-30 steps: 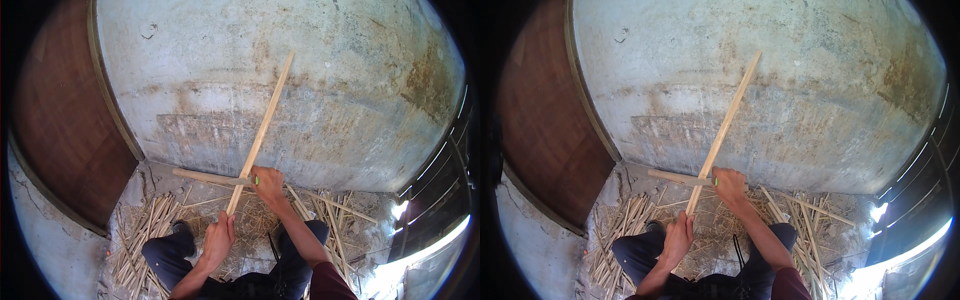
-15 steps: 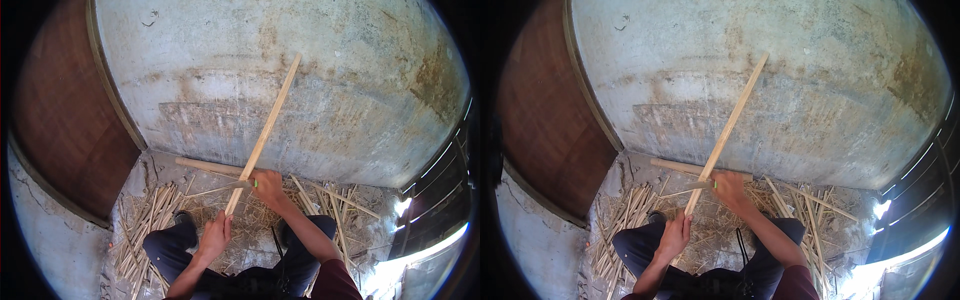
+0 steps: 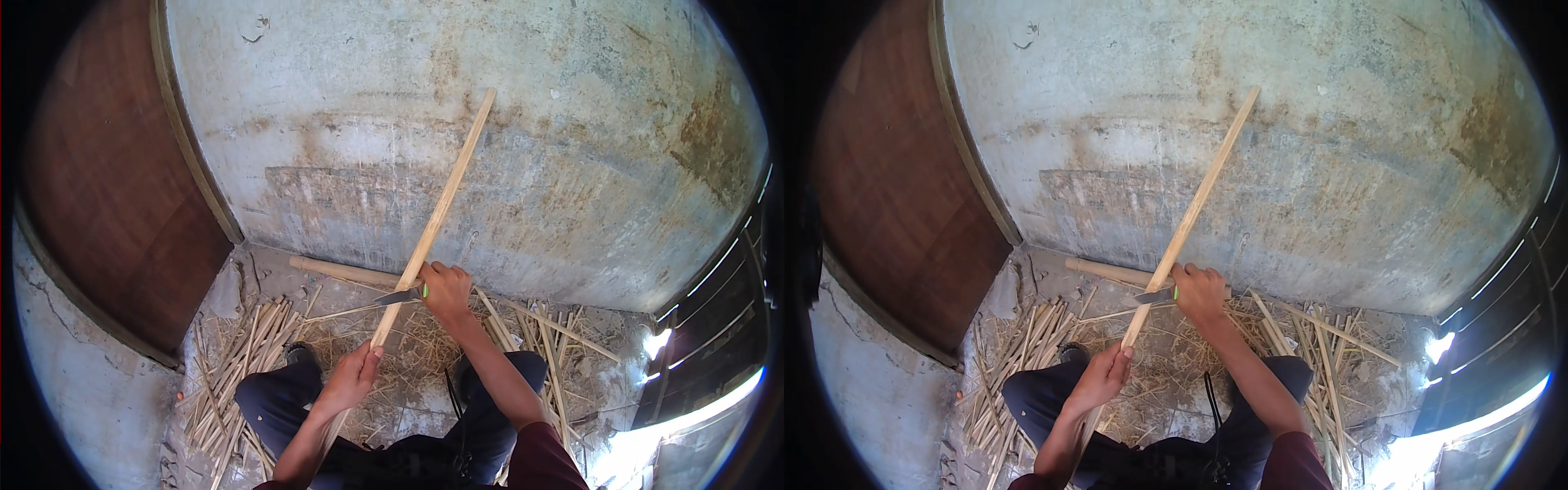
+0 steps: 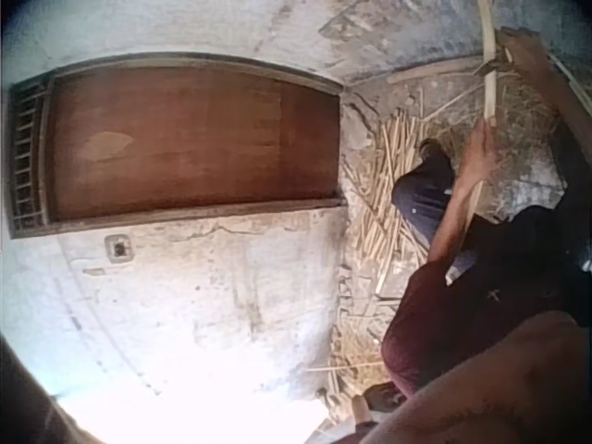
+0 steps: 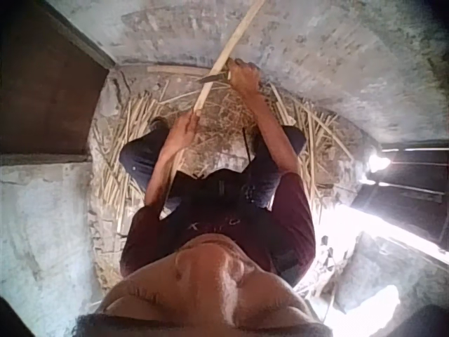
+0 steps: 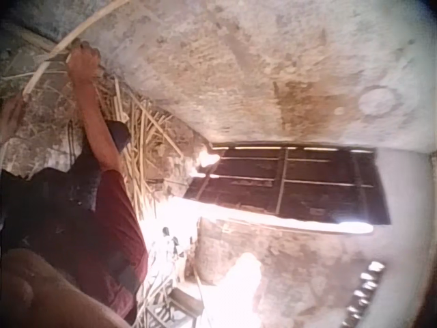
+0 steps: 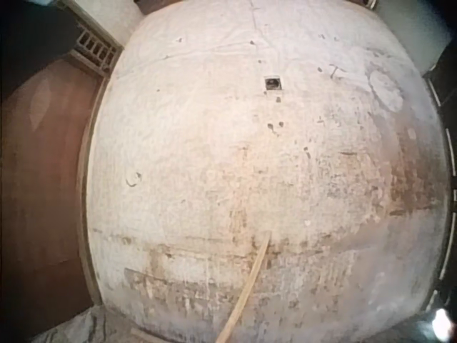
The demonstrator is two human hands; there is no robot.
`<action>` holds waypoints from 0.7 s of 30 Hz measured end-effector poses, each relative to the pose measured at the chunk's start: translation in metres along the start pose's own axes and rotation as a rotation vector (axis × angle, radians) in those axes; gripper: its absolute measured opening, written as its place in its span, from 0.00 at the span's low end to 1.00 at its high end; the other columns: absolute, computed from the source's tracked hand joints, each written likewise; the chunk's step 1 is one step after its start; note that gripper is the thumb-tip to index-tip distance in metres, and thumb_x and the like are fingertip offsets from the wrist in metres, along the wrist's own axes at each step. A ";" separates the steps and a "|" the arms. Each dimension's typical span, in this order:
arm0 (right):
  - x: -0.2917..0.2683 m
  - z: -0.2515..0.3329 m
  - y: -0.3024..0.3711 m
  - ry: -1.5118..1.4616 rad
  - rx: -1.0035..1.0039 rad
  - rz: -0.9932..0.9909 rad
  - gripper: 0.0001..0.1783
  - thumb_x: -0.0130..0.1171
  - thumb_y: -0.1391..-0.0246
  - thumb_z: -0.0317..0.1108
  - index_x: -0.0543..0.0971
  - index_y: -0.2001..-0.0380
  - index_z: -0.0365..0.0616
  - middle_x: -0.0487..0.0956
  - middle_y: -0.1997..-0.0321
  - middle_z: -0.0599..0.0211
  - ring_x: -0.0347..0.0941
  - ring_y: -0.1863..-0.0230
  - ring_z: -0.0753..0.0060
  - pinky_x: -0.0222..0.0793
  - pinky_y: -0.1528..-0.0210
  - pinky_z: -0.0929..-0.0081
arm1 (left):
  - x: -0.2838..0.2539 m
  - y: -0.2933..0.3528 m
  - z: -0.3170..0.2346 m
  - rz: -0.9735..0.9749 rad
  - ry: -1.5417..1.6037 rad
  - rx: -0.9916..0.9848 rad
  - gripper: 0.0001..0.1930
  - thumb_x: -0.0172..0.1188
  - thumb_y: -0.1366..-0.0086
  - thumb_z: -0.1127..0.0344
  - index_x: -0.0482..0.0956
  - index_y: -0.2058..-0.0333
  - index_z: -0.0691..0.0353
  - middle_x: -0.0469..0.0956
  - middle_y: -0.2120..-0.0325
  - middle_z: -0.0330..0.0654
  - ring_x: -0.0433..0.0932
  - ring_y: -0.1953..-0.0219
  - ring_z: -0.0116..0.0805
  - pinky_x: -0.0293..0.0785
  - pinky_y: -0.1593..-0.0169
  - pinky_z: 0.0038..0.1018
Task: The person uses a knife to shave down a long strip of wood while sitting amongst piles of wood scraps.
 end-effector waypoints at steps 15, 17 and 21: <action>-0.030 -0.090 -0.011 -0.125 0.382 -0.086 0.09 0.63 0.49 0.27 0.88 0.65 0.51 0.85 0.71 0.53 0.84 0.65 0.43 0.78 0.62 0.51 | -0.009 0.034 0.046 -0.022 0.189 -0.157 0.18 0.49 0.16 0.54 0.71 0.64 0.60 0.68 0.81 0.30 0.65 0.82 0.19 0.63 0.77 0.24; -0.034 -0.068 -0.011 -0.178 0.355 0.016 0.07 0.63 0.49 0.27 0.86 0.68 0.51 0.85 0.71 0.55 0.84 0.65 0.44 0.78 0.62 0.52 | -0.014 0.030 0.041 -0.069 0.113 -0.050 0.19 0.48 0.16 0.53 0.70 0.65 0.60 0.67 0.82 0.30 0.64 0.85 0.18 0.61 0.81 0.22; -0.018 -0.017 0.015 -0.291 0.067 0.158 0.01 0.66 0.50 0.31 0.83 0.72 0.51 0.83 0.74 0.62 0.83 0.73 0.51 0.76 0.69 0.53 | -0.014 0.022 0.027 -0.086 0.070 -0.019 0.19 0.48 0.16 0.54 0.70 0.65 0.60 0.67 0.83 0.31 0.65 0.84 0.19 0.63 0.79 0.23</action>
Point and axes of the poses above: each hand's wrist, its own y-axis away from the middle knuckle, its own x-axis out of the palm, z = x × y, the point moved 1 cm from there along -y, towards the middle knuckle
